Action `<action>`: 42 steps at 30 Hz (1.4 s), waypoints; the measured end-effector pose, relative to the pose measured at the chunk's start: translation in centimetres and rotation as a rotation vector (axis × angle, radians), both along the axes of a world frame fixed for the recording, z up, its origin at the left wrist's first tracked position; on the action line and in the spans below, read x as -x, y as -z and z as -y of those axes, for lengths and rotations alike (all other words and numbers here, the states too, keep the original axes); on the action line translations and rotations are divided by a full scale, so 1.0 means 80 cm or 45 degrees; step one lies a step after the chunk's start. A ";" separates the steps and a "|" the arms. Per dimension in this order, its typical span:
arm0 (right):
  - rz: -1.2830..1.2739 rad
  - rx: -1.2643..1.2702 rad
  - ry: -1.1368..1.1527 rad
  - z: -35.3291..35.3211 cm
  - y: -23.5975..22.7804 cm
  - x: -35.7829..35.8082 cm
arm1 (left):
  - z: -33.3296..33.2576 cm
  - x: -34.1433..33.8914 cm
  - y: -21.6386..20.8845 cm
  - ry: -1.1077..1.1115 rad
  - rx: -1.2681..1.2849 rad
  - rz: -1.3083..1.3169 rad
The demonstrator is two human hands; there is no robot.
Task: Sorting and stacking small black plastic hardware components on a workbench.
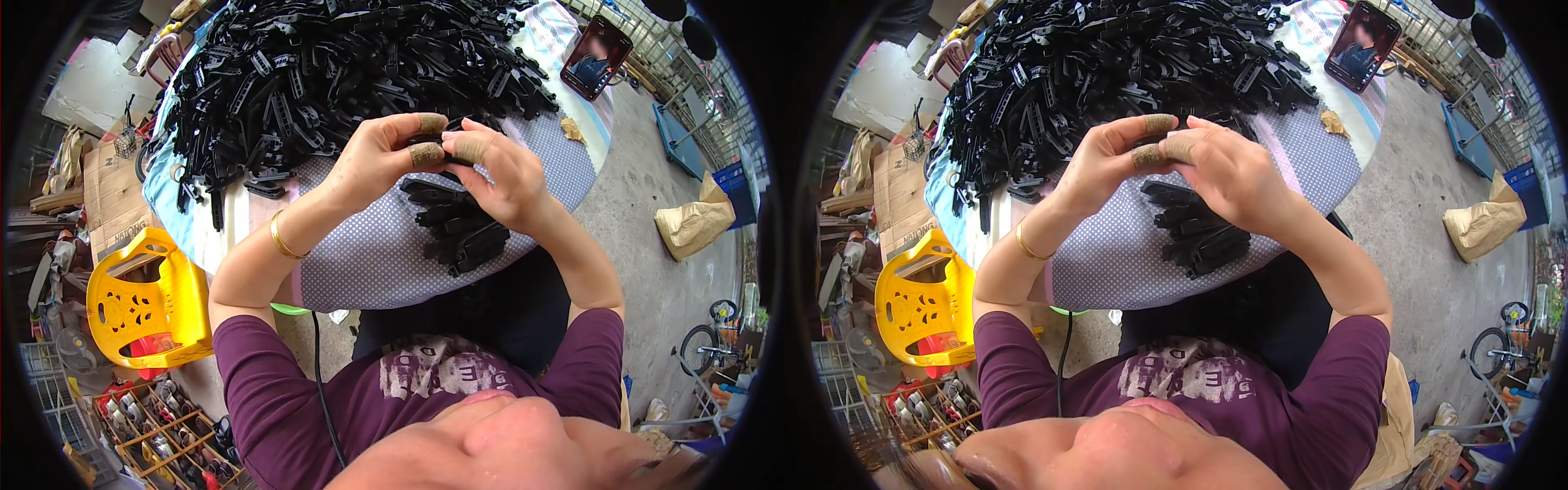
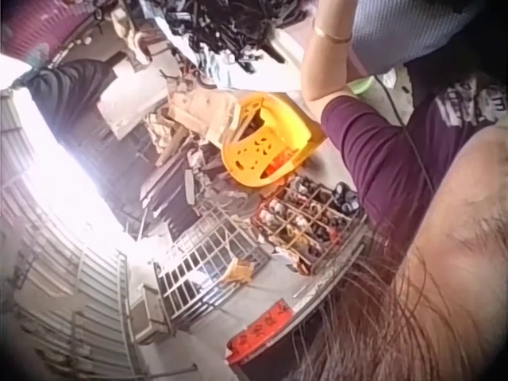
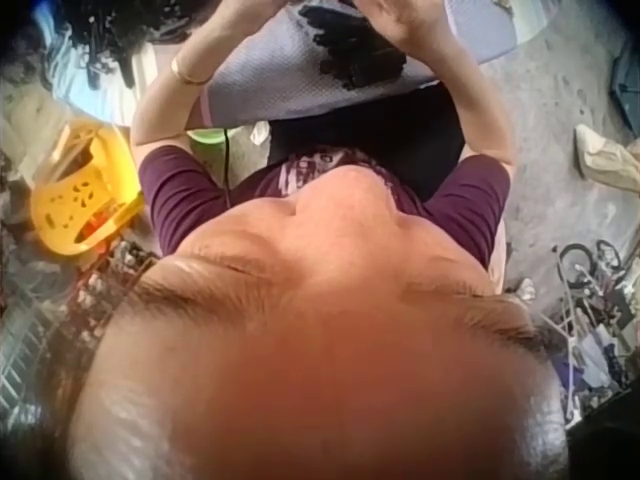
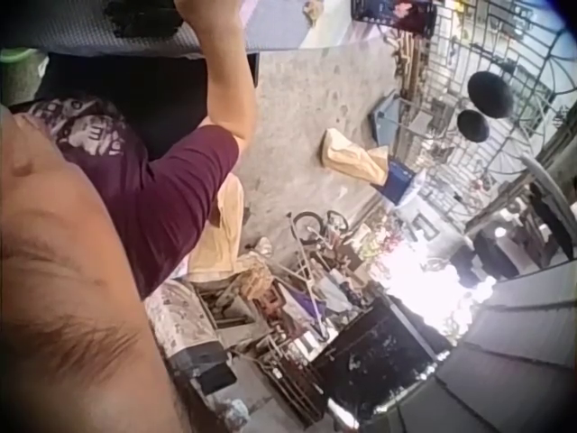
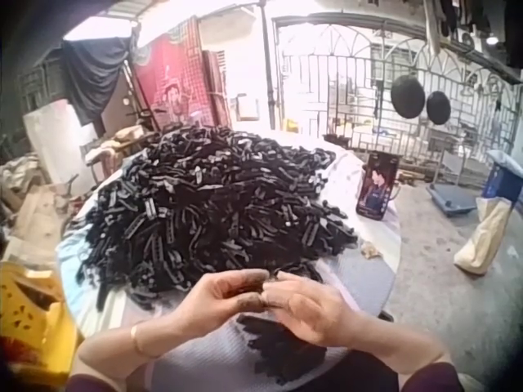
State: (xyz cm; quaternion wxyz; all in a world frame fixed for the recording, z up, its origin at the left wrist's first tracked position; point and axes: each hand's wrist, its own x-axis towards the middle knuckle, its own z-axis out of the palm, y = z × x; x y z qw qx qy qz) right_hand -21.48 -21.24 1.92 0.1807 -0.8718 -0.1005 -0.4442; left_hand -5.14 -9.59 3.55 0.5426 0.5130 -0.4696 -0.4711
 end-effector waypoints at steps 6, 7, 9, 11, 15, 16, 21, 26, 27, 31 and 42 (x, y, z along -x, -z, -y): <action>-0.343 -0.441 0.145 0.001 -0.018 0.008 | -0.003 0.011 -0.002 -0.165 0.357 0.702; -0.515 -0.489 0.088 0.003 -0.018 0.010 | -0.004 0.012 -0.002 -0.184 0.377 0.830; -0.491 -0.502 0.083 0.003 -0.020 0.012 | -0.004 0.012 -0.002 -0.208 0.492 0.963; -0.446 -0.531 0.067 0.001 -0.023 0.014 | -0.005 0.014 -0.008 -0.185 0.569 1.059; -0.468 -0.483 0.111 0.003 -0.024 0.018 | -0.006 0.017 -0.007 -0.177 0.657 1.138; -0.542 -0.547 0.103 0.008 -0.023 0.019 | -0.003 0.020 -0.006 -0.178 0.584 0.976; -0.674 -1.025 -0.133 0.061 -0.023 0.023 | -0.011 0.032 0.000 0.085 0.196 0.823; -0.461 -0.075 0.314 0.072 0.012 0.008 | 0.005 0.014 0.004 0.180 0.464 1.124; -0.460 -0.077 0.312 0.067 0.016 0.002 | 0.010 0.003 0.008 0.029 0.479 1.176; -0.477 0.331 0.540 0.053 0.024 -0.006 | 0.039 -0.048 0.023 -0.552 0.633 1.827; -0.526 -0.063 0.352 0.039 0.017 -0.001 | 0.041 -0.050 0.030 -0.445 0.582 2.265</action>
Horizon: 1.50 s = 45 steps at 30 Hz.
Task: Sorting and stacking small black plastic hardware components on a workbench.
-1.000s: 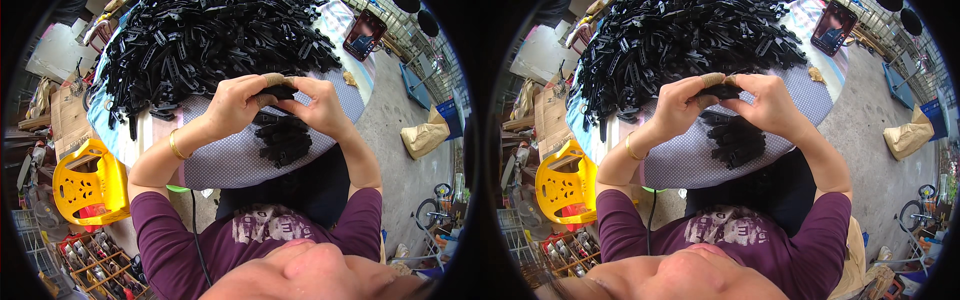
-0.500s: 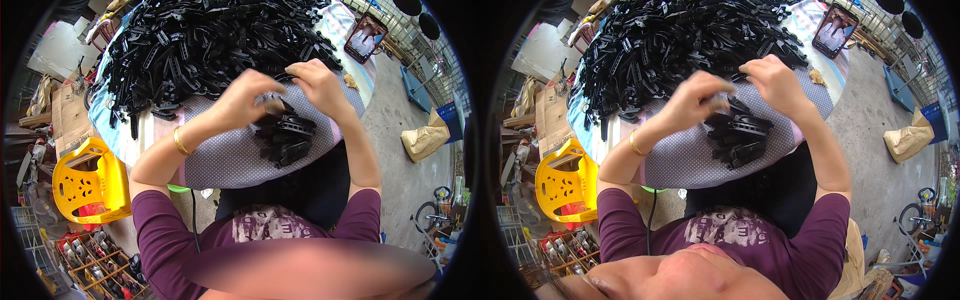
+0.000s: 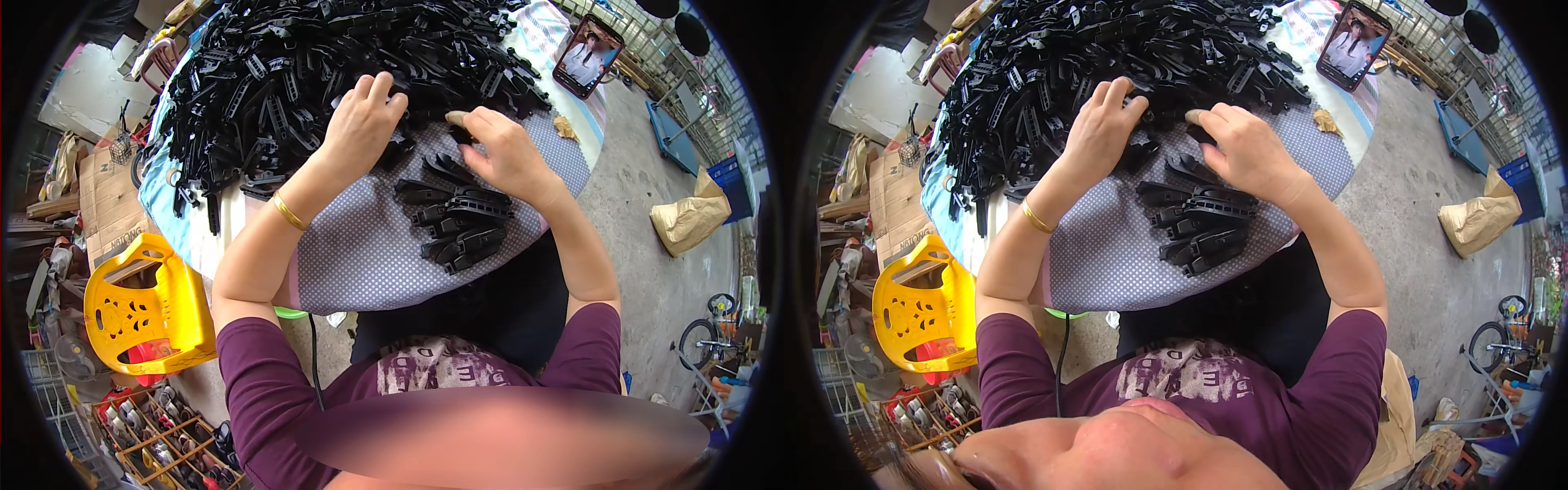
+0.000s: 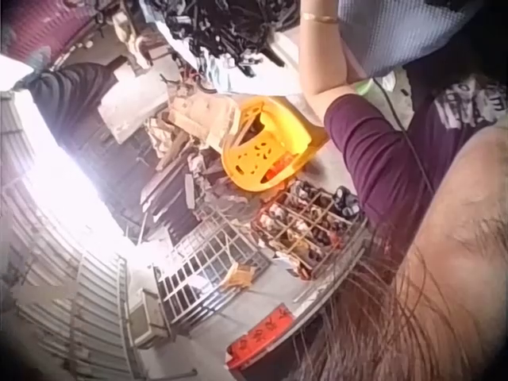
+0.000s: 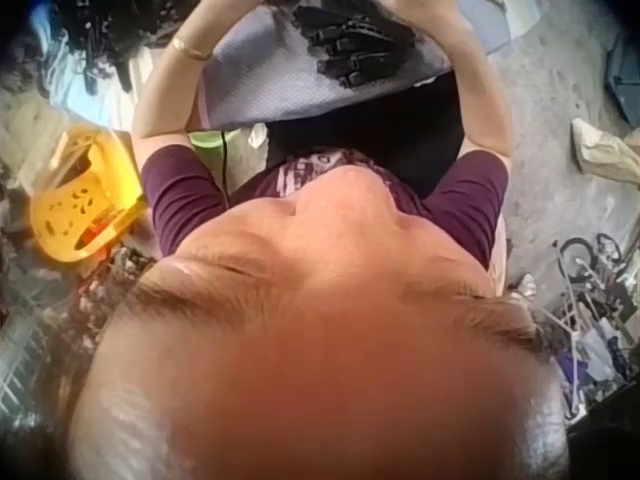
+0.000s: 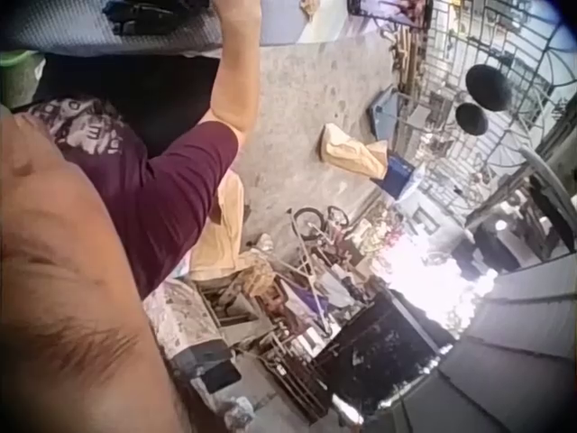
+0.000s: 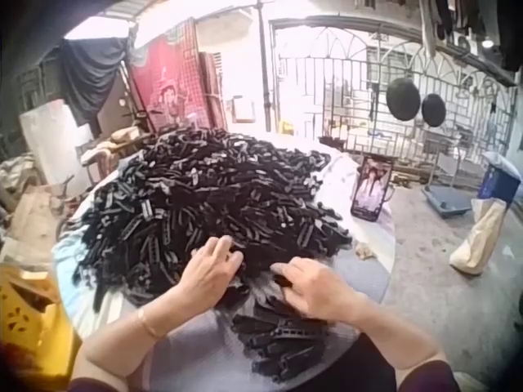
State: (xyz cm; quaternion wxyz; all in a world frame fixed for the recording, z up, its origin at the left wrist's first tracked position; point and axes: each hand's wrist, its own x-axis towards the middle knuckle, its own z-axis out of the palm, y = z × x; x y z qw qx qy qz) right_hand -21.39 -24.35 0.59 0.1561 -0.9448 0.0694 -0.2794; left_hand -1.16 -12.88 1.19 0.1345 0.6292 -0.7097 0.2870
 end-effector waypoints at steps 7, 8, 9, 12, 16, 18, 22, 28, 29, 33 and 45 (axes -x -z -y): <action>-0.040 -0.732 0.008 -0.001 -0.025 0.008 | -0.007 -0.011 -0.009 0.106 -0.123 0.008; -0.038 -0.730 0.007 0.001 -0.022 0.008 | -0.007 -0.012 -0.006 0.173 -0.013 -0.165; 0.053 -0.785 -0.032 0.002 -0.017 0.008 | -0.006 -0.013 -0.005 0.239 0.096 -0.338; 0.288 -0.871 -0.134 -0.008 -0.017 0.006 | -0.008 0.004 -0.007 0.194 0.282 -0.926; 0.506 -0.753 -0.197 -0.026 -0.020 0.001 | -0.016 0.033 -0.014 0.146 0.025 -1.702; 0.519 -0.694 -0.155 -0.028 -0.015 -0.004 | -0.018 0.044 -0.013 0.244 -0.081 -2.029; 0.369 -0.607 0.074 -0.030 -0.012 -0.008 | -0.018 0.046 -0.006 0.306 -0.173 -2.413; 0.453 -0.558 0.018 -0.025 -0.003 -0.010 | -0.020 0.048 -0.008 0.207 -0.174 -2.295; 0.452 -0.558 0.017 -0.027 -0.004 -0.010 | -0.023 0.050 -0.011 0.220 -0.228 -2.377; 0.409 -0.443 0.093 -0.031 -0.006 -0.009 | -0.026 0.053 -0.009 0.292 -0.211 -2.323; 0.506 0.007 -0.118 -0.034 -0.020 -0.008 | -0.030 0.053 -0.014 0.397 -0.338 -2.354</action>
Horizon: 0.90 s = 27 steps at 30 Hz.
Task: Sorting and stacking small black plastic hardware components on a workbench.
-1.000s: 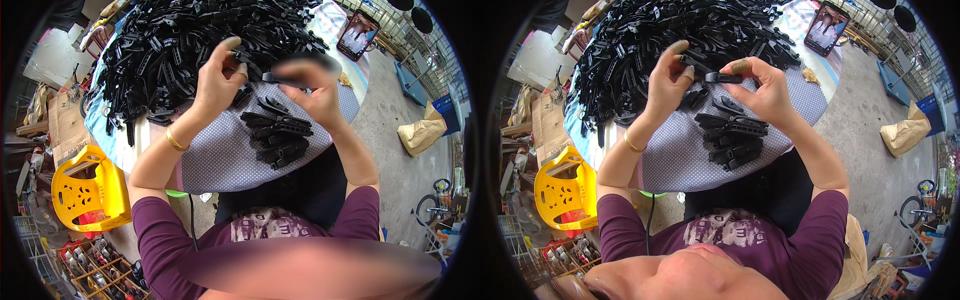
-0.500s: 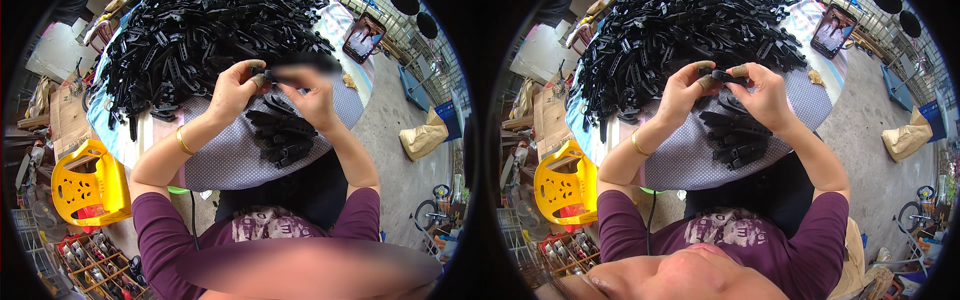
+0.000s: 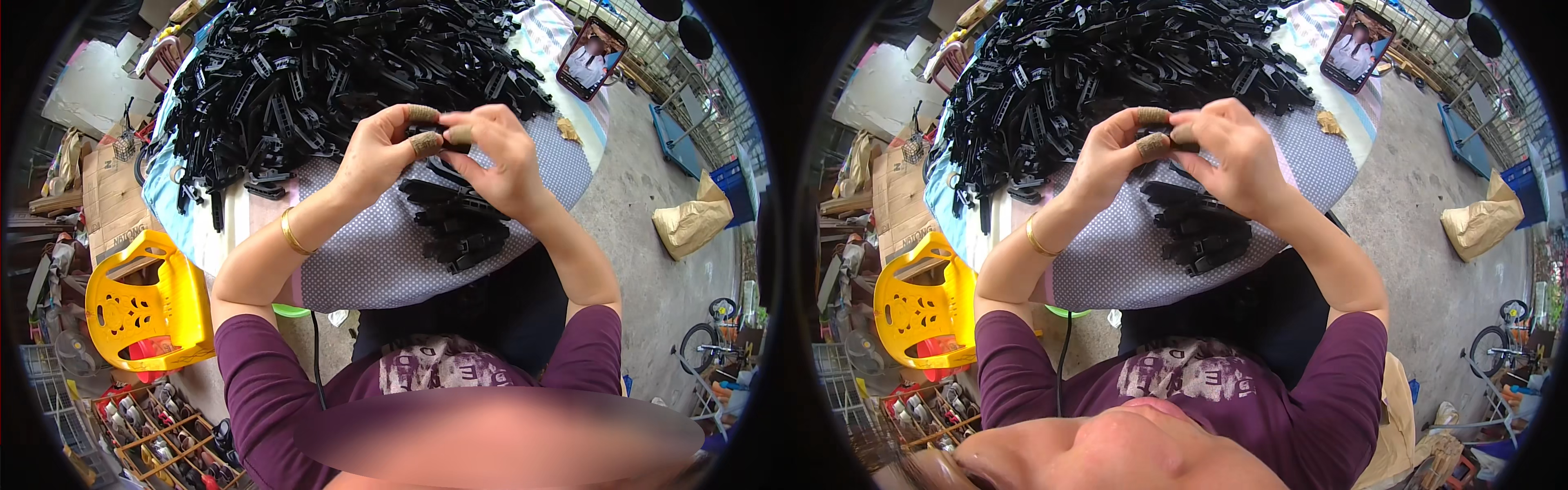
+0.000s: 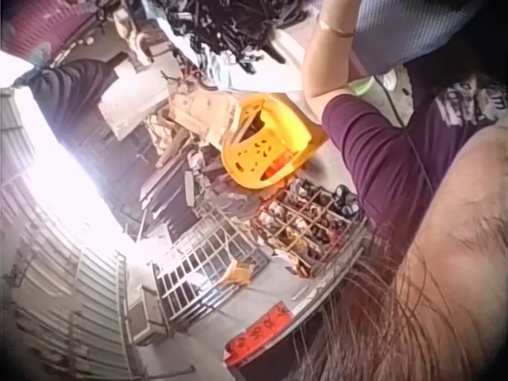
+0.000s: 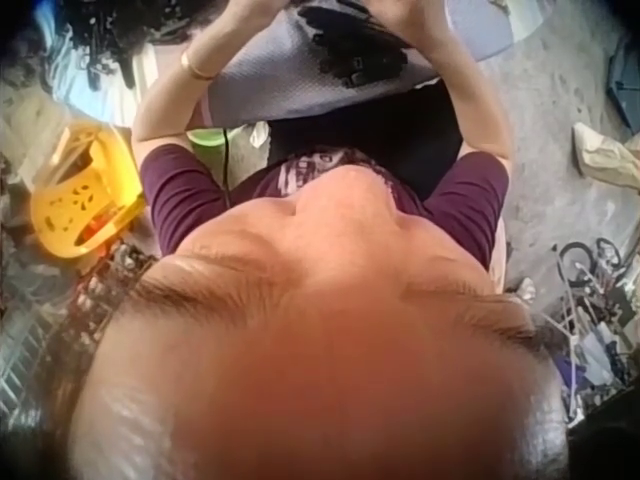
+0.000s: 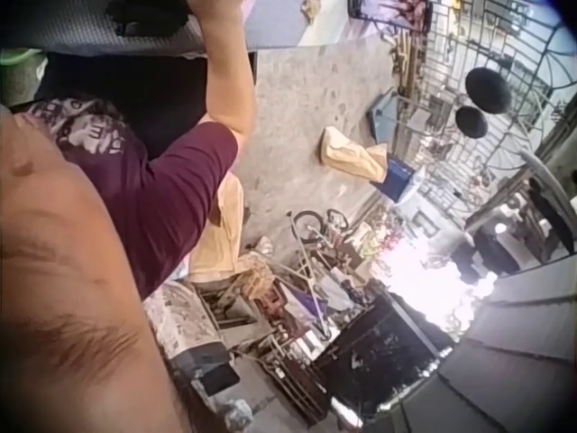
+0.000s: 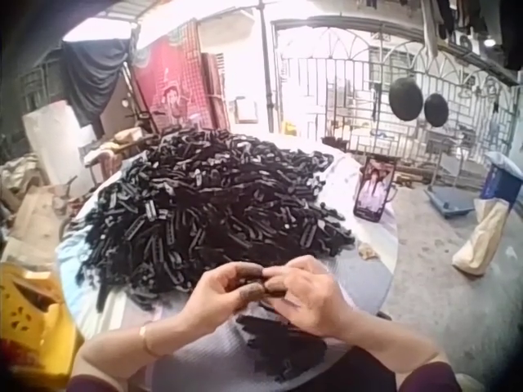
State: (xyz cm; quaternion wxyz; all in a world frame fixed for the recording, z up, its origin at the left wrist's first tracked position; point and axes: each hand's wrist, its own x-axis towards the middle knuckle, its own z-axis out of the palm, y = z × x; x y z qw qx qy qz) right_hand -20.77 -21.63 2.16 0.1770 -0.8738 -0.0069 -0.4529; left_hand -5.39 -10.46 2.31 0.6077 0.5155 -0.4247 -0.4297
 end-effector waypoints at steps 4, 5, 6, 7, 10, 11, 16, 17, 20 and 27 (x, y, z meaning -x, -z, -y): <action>-0.426 -0.598 -0.118 0.009 -0.005 0.008 | -0.002 0.003 -0.004 -0.042 0.121 0.272; -0.480 -0.609 -0.158 0.012 -0.005 0.009 | -0.001 0.003 -0.003 -0.054 0.186 0.400; -0.480 -0.609 -0.159 0.012 -0.007 0.010 | -0.001 0.004 -0.003 -0.055 0.186 0.400; -0.481 -0.654 -0.162 0.010 -0.011 0.012 | -0.002 0.006 -0.004 -0.082 0.242 0.509; -0.437 -0.713 -0.173 0.009 -0.013 0.015 | -0.007 0.010 -0.011 -0.085 0.262 0.698; -0.393 -0.723 -0.189 0.009 -0.013 0.015 | -0.008 0.011 -0.014 -0.068 0.226 0.782; -0.389 -0.670 -0.225 0.016 -0.017 0.020 | -0.007 0.012 -0.019 -0.067 0.301 0.723; -0.523 -0.667 -0.258 0.021 -0.022 0.023 | -0.009 0.011 -0.019 -0.074 0.273 0.720; -0.352 -1.179 -0.343 0.044 -0.026 0.028 | -0.012 0.016 -0.016 0.090 0.105 0.541; -0.762 -0.182 0.487 0.072 0.009 0.028 | 0.015 -0.001 0.001 0.048 0.255 1.371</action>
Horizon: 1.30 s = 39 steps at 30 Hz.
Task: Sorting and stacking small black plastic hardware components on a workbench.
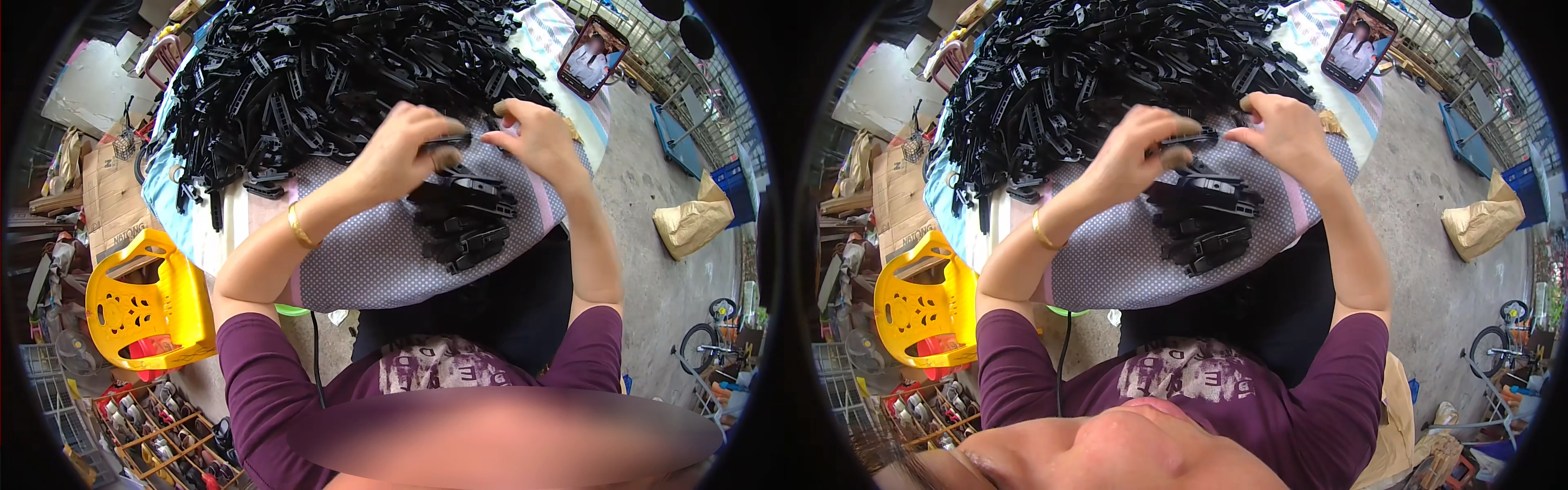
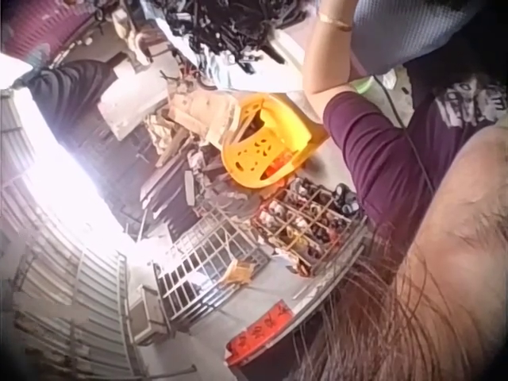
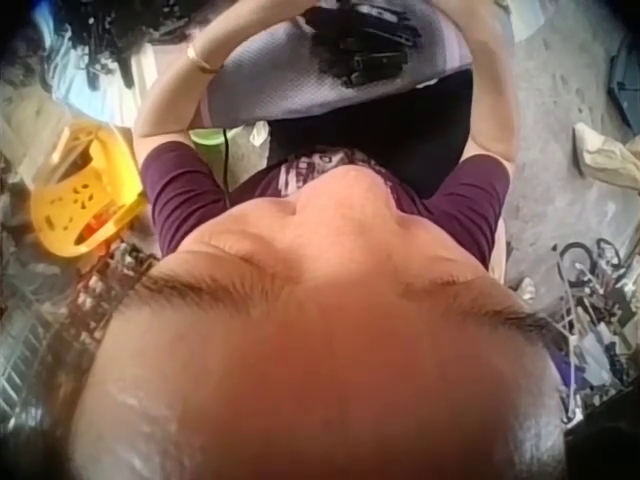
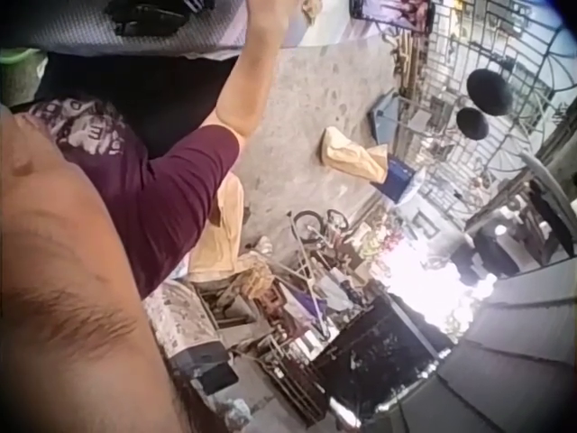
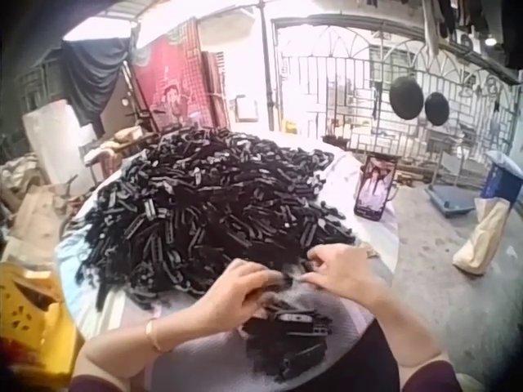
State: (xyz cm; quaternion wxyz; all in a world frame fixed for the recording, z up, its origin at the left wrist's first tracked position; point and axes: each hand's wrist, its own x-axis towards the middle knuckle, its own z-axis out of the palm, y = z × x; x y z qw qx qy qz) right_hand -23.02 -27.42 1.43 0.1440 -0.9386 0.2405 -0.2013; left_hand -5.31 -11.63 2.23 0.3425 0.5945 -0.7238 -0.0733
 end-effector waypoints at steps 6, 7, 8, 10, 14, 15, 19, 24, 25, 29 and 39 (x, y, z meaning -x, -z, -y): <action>0.092 0.014 -0.040 -0.012 0.001 -0.009 | 0.017 -0.014 0.019 -0.018 0.068 0.412; 0.164 -0.173 -0.065 -0.015 -0.005 -0.010 | 0.017 -0.014 0.022 -0.021 0.066 0.413; 0.233 -0.358 -0.083 -0.016 -0.008 -0.009 | 0.018 -0.012 0.025 -0.063 0.009 0.437; 0.338 -0.517 -0.139 -0.011 -0.001 -0.011 | 0.017 -0.011 0.027 -0.103 -0.046 0.459; 0.690 -0.965 -0.261 -0.020 -0.008 -0.009 | 0.014 -0.007 0.013 -0.202 -0.012 -0.071; 0.883 -1.132 -0.318 -0.026 -0.010 -0.009 | 0.014 -0.005 0.007 -0.259 -0.080 -0.436; 0.899 -0.888 -0.377 -0.057 -0.013 -0.016 | 0.007 0.004 0.008 -0.129 -0.149 -1.154; 0.701 -0.478 -0.346 -0.076 -0.010 -0.019 | -0.004 0.017 -0.006 -0.230 -0.096 -0.778; 0.705 -0.385 -0.370 -0.075 -0.011 -0.018 | -0.006 0.017 -0.005 -0.229 -0.096 -0.779; 0.774 0.055 -0.478 -0.070 -0.010 -0.021 | -0.012 0.018 -0.008 -0.181 -0.228 -0.951; 0.676 0.350 -0.528 -0.069 -0.010 -0.020 | -0.018 0.010 -0.008 -0.074 -0.313 -1.254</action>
